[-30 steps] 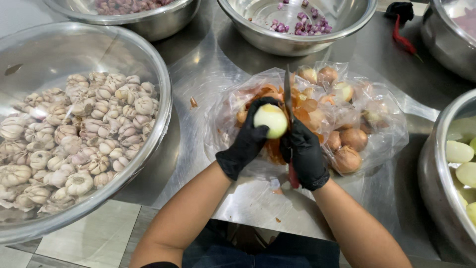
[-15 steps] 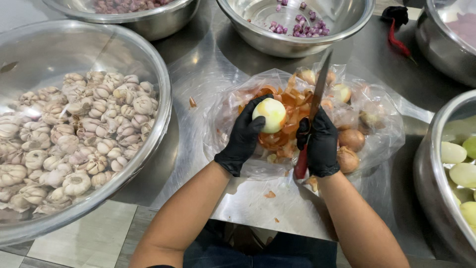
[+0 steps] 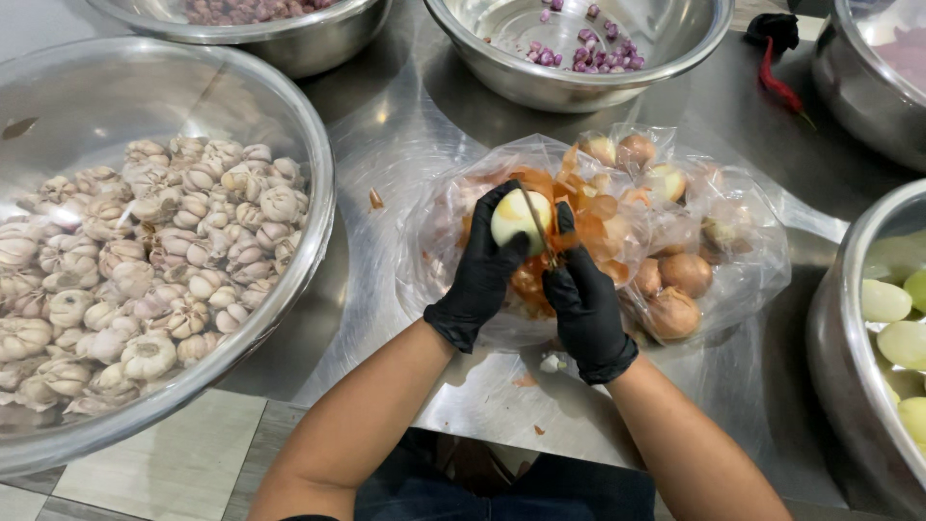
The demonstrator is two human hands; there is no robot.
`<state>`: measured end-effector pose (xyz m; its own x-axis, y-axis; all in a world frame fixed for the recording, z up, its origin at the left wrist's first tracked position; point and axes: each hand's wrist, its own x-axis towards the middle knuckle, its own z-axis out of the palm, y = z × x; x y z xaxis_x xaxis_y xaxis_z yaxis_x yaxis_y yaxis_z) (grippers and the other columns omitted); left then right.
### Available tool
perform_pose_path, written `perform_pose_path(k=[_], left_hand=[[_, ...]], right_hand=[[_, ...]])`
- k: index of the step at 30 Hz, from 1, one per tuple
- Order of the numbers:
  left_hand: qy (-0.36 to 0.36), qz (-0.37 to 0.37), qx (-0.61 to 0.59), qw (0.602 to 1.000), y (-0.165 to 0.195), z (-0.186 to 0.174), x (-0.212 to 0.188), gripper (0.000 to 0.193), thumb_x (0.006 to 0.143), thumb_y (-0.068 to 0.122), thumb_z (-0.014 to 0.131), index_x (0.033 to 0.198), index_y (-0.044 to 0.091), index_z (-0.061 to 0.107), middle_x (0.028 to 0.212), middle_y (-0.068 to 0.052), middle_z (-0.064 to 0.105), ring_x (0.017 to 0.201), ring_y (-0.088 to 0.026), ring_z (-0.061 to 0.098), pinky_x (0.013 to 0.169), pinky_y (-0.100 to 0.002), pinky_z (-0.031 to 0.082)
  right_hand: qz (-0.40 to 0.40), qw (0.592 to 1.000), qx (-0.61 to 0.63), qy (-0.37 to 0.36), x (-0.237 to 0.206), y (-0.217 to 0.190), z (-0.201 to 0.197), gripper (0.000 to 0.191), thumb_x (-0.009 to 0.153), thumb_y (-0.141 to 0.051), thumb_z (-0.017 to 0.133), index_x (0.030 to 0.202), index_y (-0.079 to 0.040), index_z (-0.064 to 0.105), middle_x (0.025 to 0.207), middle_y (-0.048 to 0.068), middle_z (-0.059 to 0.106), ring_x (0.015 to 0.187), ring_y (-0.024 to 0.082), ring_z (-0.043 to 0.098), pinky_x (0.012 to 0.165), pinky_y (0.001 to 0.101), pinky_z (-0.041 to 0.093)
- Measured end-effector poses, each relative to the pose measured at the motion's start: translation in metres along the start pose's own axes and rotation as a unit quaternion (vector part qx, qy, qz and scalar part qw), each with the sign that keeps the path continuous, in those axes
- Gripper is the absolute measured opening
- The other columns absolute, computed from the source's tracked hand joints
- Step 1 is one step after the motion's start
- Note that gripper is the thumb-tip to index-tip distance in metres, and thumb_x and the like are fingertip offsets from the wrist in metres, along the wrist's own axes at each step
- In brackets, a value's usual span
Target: The person peels onions one at a time with a small paring knife over a plastic bag on a stainless steel prep table, letting the skins fall into the bag, and places the peeled onions into a large metal bowl. They continue through a pile of unpeeled onions, occasionally repositioning the bag and reaching for the next onion.
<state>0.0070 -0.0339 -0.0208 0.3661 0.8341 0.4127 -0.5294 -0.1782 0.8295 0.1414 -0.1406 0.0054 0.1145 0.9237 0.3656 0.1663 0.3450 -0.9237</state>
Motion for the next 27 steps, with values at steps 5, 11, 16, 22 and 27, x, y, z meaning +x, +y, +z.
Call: perform_pose_path(k=[5, 11, 16, 22, 27], left_hand=[[0.000, -0.029, -0.029, 0.999, -0.004, 0.000, 0.002, 0.071, 0.091, 0.010, 0.073, 0.154, 0.005, 0.039, 0.150, -0.009, 0.049, 0.134, -0.022, 0.052, 0.112, -0.037, 0.048], [-0.025, -0.032, -0.195, 0.980, -0.008, -0.012, 0.008, 0.067, 0.094, 0.018, 0.070, 0.153, 0.005, 0.041, 0.143, -0.012, 0.055, 0.133, -0.026, 0.056, 0.113, -0.039, 0.048], [0.006, -0.034, -0.108, 0.994, -0.014, -0.011, 0.005, 0.070, 0.091, 0.013, 0.069, 0.153, 0.008, 0.039, 0.146, -0.009, 0.050, 0.136, -0.022, 0.051, 0.117, -0.037, 0.044], [0.016, -0.001, -0.004, 1.000, -0.016, -0.008, 0.002, 0.078, 0.083, 0.005, 0.078, 0.150, 0.009, 0.039, 0.145, -0.007, 0.049, 0.136, -0.020, 0.048, 0.115, -0.035, 0.044], [0.025, 0.032, 0.044, 0.998, -0.009, -0.004, -0.002, 0.079, 0.082, 0.006, 0.080, 0.149, 0.009, 0.039, 0.144, -0.008, 0.049, 0.135, -0.020, 0.049, 0.116, -0.035, 0.044]], right_hand=[[0.068, 0.972, 0.208, 0.085, 0.013, 0.026, -0.011, 0.010, 0.113, -0.017, 0.052, 0.109, -0.009, 0.056, 0.084, -0.004, 0.049, 0.070, 0.007, 0.045, 0.060, 0.0231, 0.039], [0.140, 0.955, 0.210, 0.154, 0.028, 0.018, -0.029, 0.022, 0.112, -0.031, 0.046, 0.102, -0.012, 0.053, 0.074, -0.001, 0.055, 0.056, 0.011, 0.051, 0.047, 0.0261, 0.040], [0.042, 0.836, 0.546, -0.033, 0.012, -0.007, -0.011, 0.062, 0.112, 0.008, 0.055, 0.169, -0.014, 0.043, 0.087, 0.007, 0.064, 0.070, 0.015, 0.059, 0.062, 0.0235, 0.047], [-0.024, 0.962, -0.267, -0.046, 0.010, -0.040, -0.003, 0.074, 0.099, -0.008, 0.054, 0.166, -0.020, 0.024, 0.127, 0.017, 0.068, 0.103, 0.031, 0.074, 0.090, 0.0358, 0.055], [-0.028, 0.959, -0.280, -0.039, 0.013, -0.057, 0.003, 0.078, 0.092, -0.004, 0.056, 0.163, -0.022, 0.029, 0.131, 0.018, 0.067, 0.108, 0.033, 0.073, 0.091, 0.0347, 0.054]])
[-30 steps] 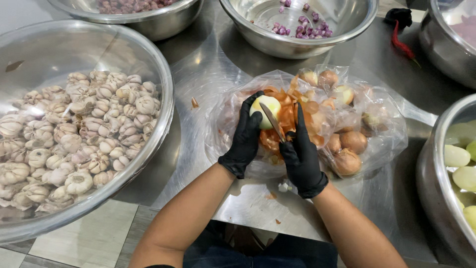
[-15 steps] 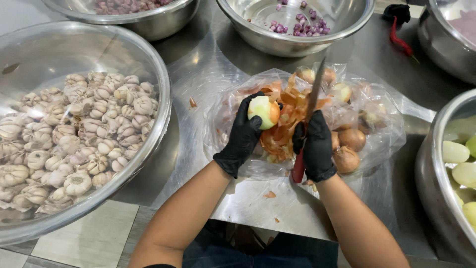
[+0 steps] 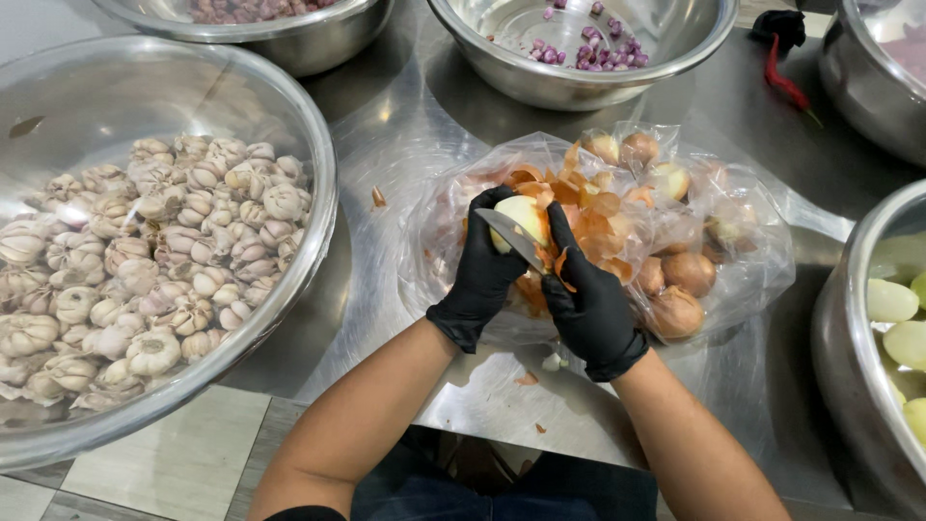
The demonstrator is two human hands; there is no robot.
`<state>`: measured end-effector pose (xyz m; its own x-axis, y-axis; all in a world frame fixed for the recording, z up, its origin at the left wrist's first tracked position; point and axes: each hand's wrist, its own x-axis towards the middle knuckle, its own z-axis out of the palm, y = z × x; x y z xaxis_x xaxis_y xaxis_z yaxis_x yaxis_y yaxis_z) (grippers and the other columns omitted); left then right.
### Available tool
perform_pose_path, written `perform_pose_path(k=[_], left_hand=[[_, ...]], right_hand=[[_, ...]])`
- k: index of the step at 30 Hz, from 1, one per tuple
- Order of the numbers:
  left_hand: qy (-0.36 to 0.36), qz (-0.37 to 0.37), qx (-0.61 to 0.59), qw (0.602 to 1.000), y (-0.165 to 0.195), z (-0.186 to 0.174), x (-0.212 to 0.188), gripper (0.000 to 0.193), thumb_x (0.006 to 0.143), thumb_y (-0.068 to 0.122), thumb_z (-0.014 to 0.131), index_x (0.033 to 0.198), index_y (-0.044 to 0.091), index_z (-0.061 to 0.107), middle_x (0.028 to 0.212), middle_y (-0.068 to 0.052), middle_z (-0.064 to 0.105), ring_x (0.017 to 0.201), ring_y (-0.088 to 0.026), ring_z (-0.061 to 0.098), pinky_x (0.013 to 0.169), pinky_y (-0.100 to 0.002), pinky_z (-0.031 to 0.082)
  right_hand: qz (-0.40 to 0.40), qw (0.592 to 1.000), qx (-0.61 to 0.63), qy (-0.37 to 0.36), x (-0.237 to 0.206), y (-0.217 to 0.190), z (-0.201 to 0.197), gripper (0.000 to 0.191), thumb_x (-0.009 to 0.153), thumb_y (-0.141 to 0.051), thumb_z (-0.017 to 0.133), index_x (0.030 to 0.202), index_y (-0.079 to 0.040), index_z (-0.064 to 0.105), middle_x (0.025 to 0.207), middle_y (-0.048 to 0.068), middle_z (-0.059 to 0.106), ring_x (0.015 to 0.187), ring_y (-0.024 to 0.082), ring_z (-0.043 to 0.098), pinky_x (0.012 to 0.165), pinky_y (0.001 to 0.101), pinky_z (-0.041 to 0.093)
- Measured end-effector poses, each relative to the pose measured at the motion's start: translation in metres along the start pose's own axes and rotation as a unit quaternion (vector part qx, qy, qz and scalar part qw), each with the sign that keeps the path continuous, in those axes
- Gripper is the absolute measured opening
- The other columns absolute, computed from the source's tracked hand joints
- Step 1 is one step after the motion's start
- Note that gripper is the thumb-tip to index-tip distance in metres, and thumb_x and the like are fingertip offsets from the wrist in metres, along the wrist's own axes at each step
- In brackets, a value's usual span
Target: The person peels onions one at a time with a small paring knife over a plastic bag on a stainless steel prep table, letting the skins fall into the bag, and places the peeled onions into a large metal bowl. They continue through a pile of unpeeled onions, occasionally repositioning the bag and reaching for the next onion.
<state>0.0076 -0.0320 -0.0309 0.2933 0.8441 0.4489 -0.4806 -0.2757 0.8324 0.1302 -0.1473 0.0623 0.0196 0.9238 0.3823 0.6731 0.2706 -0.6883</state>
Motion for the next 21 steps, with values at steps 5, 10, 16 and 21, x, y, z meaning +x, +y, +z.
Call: perform_pose_path(k=[5, 10, 16, 21], left_hand=[[-0.008, -0.023, -0.016, 1.000, 0.007, -0.001, 0.000, 0.080, 0.078, 0.001, 0.074, 0.149, 0.009, 0.038, 0.141, -0.008, 0.049, 0.133, -0.020, 0.049, 0.114, -0.035, 0.045], [-0.018, -0.050, -0.036, 0.998, 0.007, 0.003, -0.001, 0.075, 0.083, 0.003, 0.070, 0.149, 0.012, 0.035, 0.137, -0.006, 0.049, 0.127, -0.018, 0.051, 0.109, -0.033, 0.048], [-0.014, -0.025, -0.028, 0.999, 0.013, 0.005, 0.000, 0.069, 0.088, 0.008, 0.074, 0.147, 0.009, 0.039, 0.141, -0.008, 0.053, 0.130, -0.019, 0.053, 0.111, -0.033, 0.049], [-0.014, 0.020, 0.007, 1.000, 0.022, 0.005, 0.002, 0.073, 0.084, 0.007, 0.077, 0.146, 0.008, 0.038, 0.142, -0.008, 0.051, 0.134, -0.020, 0.051, 0.115, -0.034, 0.046]], right_hand=[[-0.022, 0.998, -0.030, 0.056, -0.007, 0.012, 0.012, 0.074, 0.093, -0.006, 0.064, 0.160, -0.023, 0.038, 0.123, 0.018, 0.069, 0.107, 0.031, 0.072, 0.091, 0.0331, 0.055], [-0.029, 0.993, 0.015, 0.109, -0.007, 0.058, 0.027, 0.058, 0.105, -0.006, 0.062, 0.160, -0.017, 0.046, 0.107, 0.010, 0.071, 0.090, 0.021, 0.063, 0.085, 0.0314, 0.054], [0.063, 0.924, 0.373, 0.050, -0.010, 0.066, 0.014, 0.059, 0.111, -0.015, 0.046, 0.169, -0.009, 0.037, 0.079, -0.003, 0.044, 0.069, 0.008, 0.041, 0.064, 0.0250, 0.038], [-0.007, 1.000, -0.019, -0.019, -0.004, 0.034, 0.002, 0.074, 0.097, -0.008, 0.053, 0.166, -0.013, 0.026, 0.075, 0.008, 0.055, 0.066, 0.017, 0.054, 0.068, 0.0315, 0.049]])
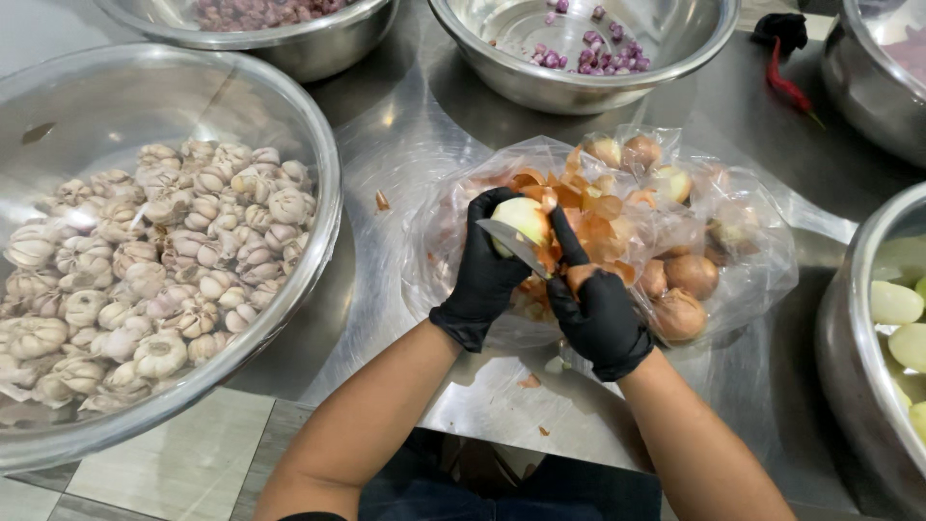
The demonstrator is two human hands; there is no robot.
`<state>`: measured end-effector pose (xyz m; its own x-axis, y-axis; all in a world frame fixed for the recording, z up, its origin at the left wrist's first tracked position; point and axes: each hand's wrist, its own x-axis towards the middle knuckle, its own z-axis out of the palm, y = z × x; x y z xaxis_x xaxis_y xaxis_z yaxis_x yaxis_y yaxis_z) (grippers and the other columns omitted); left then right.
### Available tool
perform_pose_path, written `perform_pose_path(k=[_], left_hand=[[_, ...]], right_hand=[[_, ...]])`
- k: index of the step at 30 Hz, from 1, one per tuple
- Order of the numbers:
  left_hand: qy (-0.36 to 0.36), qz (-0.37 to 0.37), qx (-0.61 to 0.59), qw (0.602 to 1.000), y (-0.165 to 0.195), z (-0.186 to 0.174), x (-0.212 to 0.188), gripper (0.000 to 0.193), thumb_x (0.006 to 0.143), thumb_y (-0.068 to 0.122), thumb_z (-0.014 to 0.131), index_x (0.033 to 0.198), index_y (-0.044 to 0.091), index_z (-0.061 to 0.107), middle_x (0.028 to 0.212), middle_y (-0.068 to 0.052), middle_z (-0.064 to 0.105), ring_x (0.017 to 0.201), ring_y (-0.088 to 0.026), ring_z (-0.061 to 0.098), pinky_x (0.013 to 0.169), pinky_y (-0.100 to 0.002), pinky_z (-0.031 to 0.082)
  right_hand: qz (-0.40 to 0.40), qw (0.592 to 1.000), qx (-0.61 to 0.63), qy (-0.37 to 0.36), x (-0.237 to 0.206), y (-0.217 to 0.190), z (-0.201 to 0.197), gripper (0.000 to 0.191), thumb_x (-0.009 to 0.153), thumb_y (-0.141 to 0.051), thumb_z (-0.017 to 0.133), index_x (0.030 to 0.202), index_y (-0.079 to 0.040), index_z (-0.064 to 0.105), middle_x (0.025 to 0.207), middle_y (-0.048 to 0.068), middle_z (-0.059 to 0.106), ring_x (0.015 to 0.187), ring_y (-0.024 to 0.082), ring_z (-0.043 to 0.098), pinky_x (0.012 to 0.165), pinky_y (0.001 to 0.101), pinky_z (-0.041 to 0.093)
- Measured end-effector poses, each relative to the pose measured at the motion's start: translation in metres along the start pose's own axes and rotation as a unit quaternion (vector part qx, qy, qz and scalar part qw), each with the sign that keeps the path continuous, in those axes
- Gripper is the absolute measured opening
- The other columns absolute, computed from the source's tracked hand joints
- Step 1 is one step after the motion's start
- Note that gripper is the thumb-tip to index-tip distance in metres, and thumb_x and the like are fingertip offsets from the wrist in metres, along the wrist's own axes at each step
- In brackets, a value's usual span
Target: The person peels onions one at a time with a small paring knife over a plastic bag on a stainless steel prep table, letting the skins fall into the bag, and places the peeled onions into a large metal bowl. They continue through a pile of unpeeled onions, occasionally repositioning the bag and reaching for the next onion.
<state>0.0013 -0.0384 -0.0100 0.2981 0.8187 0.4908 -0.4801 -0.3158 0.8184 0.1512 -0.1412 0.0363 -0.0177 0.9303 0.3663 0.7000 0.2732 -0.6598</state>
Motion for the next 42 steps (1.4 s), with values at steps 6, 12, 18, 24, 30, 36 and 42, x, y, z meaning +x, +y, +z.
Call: perform_pose_path(k=[6, 12, 18, 24, 30, 36, 42], left_hand=[[0.002, 0.007, -0.039, 0.999, 0.002, 0.003, -0.005, 0.077, 0.081, -0.001, 0.074, 0.147, 0.009, 0.035, 0.141, -0.007, 0.048, 0.134, -0.019, 0.049, 0.116, -0.033, 0.045], [0.011, -0.057, -0.091, 0.994, -0.003, 0.004, -0.005, 0.077, 0.082, -0.002, 0.068, 0.149, 0.013, 0.034, 0.140, -0.006, 0.049, 0.131, -0.019, 0.051, 0.109, -0.034, 0.049], [-0.001, -0.043, -0.072, 0.997, -0.002, -0.001, -0.001, 0.067, 0.087, 0.010, 0.074, 0.146, 0.007, 0.042, 0.137, -0.011, 0.060, 0.124, -0.023, 0.062, 0.107, -0.037, 0.053], [-0.064, -0.103, -0.307, 0.944, 0.004, -0.005, 0.006, 0.066, 0.089, 0.019, 0.079, 0.143, 0.006, 0.045, 0.141, -0.016, 0.060, 0.131, -0.032, 0.062, 0.111, -0.044, 0.053], [-0.088, -0.205, -0.476, 0.851, 0.009, -0.013, 0.015, 0.066, 0.095, 0.028, 0.076, 0.149, 0.002, 0.047, 0.145, -0.022, 0.059, 0.120, -0.037, 0.064, 0.096, -0.043, 0.055], [-0.031, -0.068, -0.015, 0.997, 0.017, -0.007, 0.012, 0.074, 0.084, 0.017, 0.085, 0.148, 0.006, 0.049, 0.137, -0.010, 0.063, 0.124, -0.019, 0.063, 0.106, -0.033, 0.055], [-0.068, -0.100, -0.021, 0.992, 0.027, -0.003, 0.010, 0.074, 0.068, 0.013, 0.094, 0.134, 0.006, 0.062, 0.130, -0.004, 0.066, 0.117, -0.016, 0.064, 0.105, -0.033, 0.055]], right_hand=[[-0.025, 0.999, 0.001, 0.043, 0.004, -0.019, 0.006, 0.069, 0.098, -0.003, 0.058, 0.162, -0.016, 0.036, 0.100, 0.020, 0.065, 0.086, 0.025, 0.067, 0.082, 0.0314, 0.052], [-0.046, 0.993, 0.041, 0.100, 0.000, -0.006, 0.018, 0.067, 0.096, -0.001, 0.066, 0.158, -0.014, 0.046, 0.111, 0.013, 0.071, 0.093, 0.018, 0.068, 0.089, 0.0291, 0.053], [0.072, 0.889, 0.439, 0.108, 0.007, 0.025, 0.012, 0.063, 0.102, -0.001, 0.057, 0.162, -0.011, 0.044, 0.091, -0.002, 0.055, 0.077, 0.007, 0.048, 0.069, 0.0208, 0.040], [0.142, 0.865, 0.456, 0.151, 0.008, 0.027, 0.011, 0.057, 0.106, -0.008, 0.046, 0.162, -0.012, 0.034, 0.073, -0.004, 0.050, 0.060, 0.007, 0.043, 0.051, 0.0206, 0.034], [0.055, 0.878, 0.461, 0.114, 0.017, 0.028, 0.005, 0.079, 0.099, 0.006, 0.045, 0.170, -0.017, 0.017, 0.080, -0.009, 0.042, 0.067, 0.004, 0.038, 0.062, 0.0199, 0.036], [0.045, 0.991, 0.081, 0.099, 0.005, 0.010, -0.004, 0.076, 0.095, -0.002, 0.049, 0.167, -0.012, 0.026, 0.072, 0.002, 0.053, 0.061, 0.010, 0.046, 0.063, 0.0253, 0.044], [-0.107, 0.994, -0.020, 0.023, 0.009, -0.003, -0.020, 0.077, 0.095, -0.007, 0.054, 0.166, -0.010, 0.024, 0.100, 0.019, 0.071, 0.077, 0.028, 0.066, 0.077, 0.0356, 0.055]])
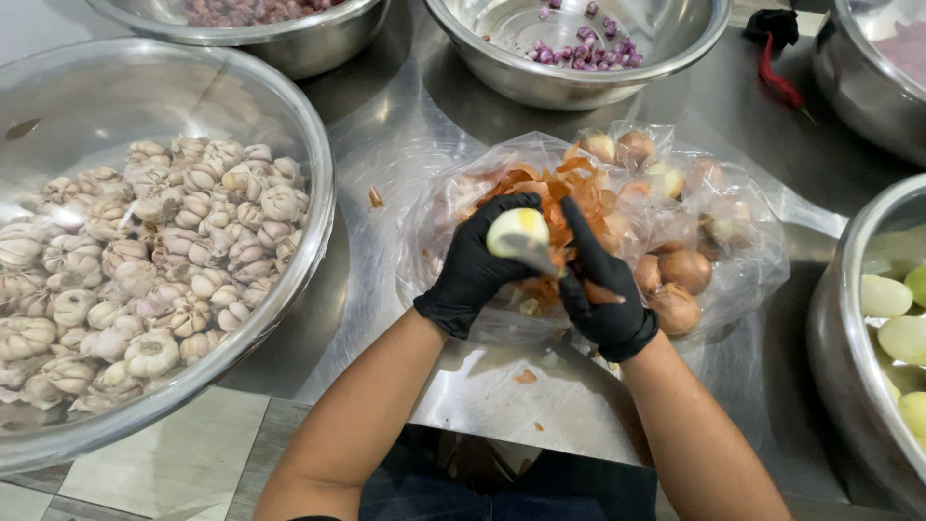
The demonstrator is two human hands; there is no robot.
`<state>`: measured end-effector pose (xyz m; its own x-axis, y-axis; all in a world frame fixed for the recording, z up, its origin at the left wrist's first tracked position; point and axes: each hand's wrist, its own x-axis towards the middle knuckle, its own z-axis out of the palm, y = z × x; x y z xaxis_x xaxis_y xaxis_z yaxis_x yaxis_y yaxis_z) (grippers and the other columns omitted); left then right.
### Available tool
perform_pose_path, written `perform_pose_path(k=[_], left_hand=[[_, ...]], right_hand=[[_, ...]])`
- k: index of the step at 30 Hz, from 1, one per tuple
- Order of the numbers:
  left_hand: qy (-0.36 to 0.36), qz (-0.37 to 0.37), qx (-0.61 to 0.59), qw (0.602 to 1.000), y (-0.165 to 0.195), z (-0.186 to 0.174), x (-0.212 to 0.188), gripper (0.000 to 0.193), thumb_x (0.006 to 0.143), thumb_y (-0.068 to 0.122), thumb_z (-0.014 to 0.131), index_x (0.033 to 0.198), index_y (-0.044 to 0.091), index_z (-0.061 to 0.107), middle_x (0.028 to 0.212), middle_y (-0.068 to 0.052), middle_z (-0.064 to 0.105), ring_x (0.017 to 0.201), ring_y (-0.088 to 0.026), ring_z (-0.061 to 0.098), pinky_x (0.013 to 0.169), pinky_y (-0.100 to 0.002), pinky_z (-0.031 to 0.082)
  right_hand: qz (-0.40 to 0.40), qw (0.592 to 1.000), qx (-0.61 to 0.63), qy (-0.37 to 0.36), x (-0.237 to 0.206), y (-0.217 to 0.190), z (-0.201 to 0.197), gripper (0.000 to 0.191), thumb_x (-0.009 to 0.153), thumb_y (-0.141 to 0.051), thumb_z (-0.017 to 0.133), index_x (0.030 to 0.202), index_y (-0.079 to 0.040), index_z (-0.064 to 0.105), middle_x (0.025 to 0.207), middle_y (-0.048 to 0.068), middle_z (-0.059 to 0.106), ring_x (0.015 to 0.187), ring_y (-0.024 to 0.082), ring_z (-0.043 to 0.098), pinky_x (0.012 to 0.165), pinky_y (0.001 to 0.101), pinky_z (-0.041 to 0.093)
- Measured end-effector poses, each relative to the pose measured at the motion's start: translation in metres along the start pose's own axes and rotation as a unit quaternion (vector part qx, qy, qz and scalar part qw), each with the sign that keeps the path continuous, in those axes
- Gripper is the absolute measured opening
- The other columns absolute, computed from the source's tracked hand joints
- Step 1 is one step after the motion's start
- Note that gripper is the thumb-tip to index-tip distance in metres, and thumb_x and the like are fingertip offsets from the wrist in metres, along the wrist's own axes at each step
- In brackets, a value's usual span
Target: The person peels onions one at a time with a small paring knife over a plastic bag on a stainless steel prep table, letting the skins fall into the bag, and places the peeled onions into a large metal bowl. They continue through a pile of unpeeled onions, occasionally repositioning the bag and reaching for the next onion.
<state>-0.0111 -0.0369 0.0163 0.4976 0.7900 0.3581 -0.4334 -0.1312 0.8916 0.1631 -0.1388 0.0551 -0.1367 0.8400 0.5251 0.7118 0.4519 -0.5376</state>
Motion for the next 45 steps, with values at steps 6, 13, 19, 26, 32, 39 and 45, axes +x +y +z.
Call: perform_pose_path(k=[6, 13, 19, 26, 32, 39, 45], left_hand=[[-0.071, -0.046, 0.008, 0.996, 0.019, -0.010, -0.001, 0.065, 0.077, 0.018, 0.090, 0.136, 0.008, 0.064, 0.128, -0.003, 0.068, 0.117, -0.014, 0.065, 0.105, -0.032, 0.056], [-0.096, -0.018, 0.162, 0.982, 0.036, -0.017, 0.001, 0.066, 0.072, 0.017, 0.093, 0.131, 0.007, 0.064, 0.123, -0.004, 0.066, 0.118, -0.017, 0.065, 0.104, -0.032, 0.054], [-0.102, 0.037, 0.202, 0.973, 0.029, -0.020, 0.003, 0.065, 0.070, 0.020, 0.092, 0.127, 0.007, 0.064, 0.121, -0.006, 0.066, 0.115, -0.018, 0.065, 0.102, -0.032, 0.054], [-0.204, 0.211, 0.329, 0.898, 0.011, -0.030, 0.015, 0.030, 0.087, 0.035, 0.085, 0.107, 0.016, 0.074, 0.105, -0.001, 0.075, 0.099, -0.016, 0.072, 0.091, -0.031, 0.058], [-0.112, 0.053, 0.193, 0.973, 0.000, -0.040, 0.002, 0.057, 0.082, 0.020, 0.085, 0.132, 0.005, 0.064, 0.125, -0.008, 0.071, 0.116, -0.019, 0.067, 0.104, -0.036, 0.055], [-0.033, 0.119, 0.160, 0.979, -0.029, -0.037, 0.017, 0.069, 0.080, 0.017, 0.085, 0.140, 0.009, 0.053, 0.131, -0.006, 0.062, 0.124, -0.018, 0.061, 0.109, -0.036, 0.053], [0.012, 0.174, 0.256, 0.951, -0.019, -0.026, 0.013, 0.060, 0.085, 0.015, 0.079, 0.139, 0.007, 0.054, 0.135, -0.009, 0.060, 0.130, -0.022, 0.060, 0.112, -0.036, 0.051]], right_hand=[[0.098, 0.983, -0.027, -0.155, 0.005, 0.001, -0.012, 0.088, 0.086, -0.005, 0.060, 0.164, -0.019, 0.023, 0.078, 0.015, 0.071, 0.069, 0.030, 0.070, 0.072, 0.0371, 0.057], [0.053, 0.991, -0.009, -0.126, 0.008, -0.003, -0.008, 0.082, 0.088, -0.006, 0.069, 0.160, -0.025, 0.034, 0.094, 0.013, 0.073, 0.083, 0.027, 0.073, 0.081, 0.0365, 0.057], [0.047, 0.996, 0.012, -0.071, -0.001, 0.007, 0.004, 0.073, 0.087, -0.007, 0.071, 0.154, -0.025, 0.048, 0.105, 0.011, 0.074, 0.091, 0.024, 0.074, 0.085, 0.0355, 0.057], [0.082, 0.991, -0.086, -0.060, 0.002, 0.022, 0.020, 0.057, 0.094, -0.015, 0.066, 0.149, -0.018, 0.057, 0.115, 0.016, 0.070, 0.105, 0.031, 0.068, 0.089, 0.0426, 0.053], [0.053, 0.994, -0.081, 0.045, 0.001, 0.015, 0.032, 0.056, 0.104, -0.012, 0.068, 0.158, -0.024, 0.057, 0.107, 0.011, 0.072, 0.093, 0.023, 0.071, 0.082, 0.0324, 0.054], [0.066, 0.979, -0.067, 0.180, 0.009, 0.031, 0.024, 0.055, 0.103, -0.013, 0.070, 0.155, -0.017, 0.054, 0.108, 0.013, 0.070, 0.092, 0.025, 0.070, 0.082, 0.0349, 0.055], [0.058, 0.963, -0.079, 0.251, 0.008, 0.036, 0.009, 0.056, 0.099, -0.017, 0.073, 0.151, -0.013, 0.053, 0.111, 0.014, 0.068, 0.095, 0.028, 0.070, 0.083, 0.0382, 0.056]])
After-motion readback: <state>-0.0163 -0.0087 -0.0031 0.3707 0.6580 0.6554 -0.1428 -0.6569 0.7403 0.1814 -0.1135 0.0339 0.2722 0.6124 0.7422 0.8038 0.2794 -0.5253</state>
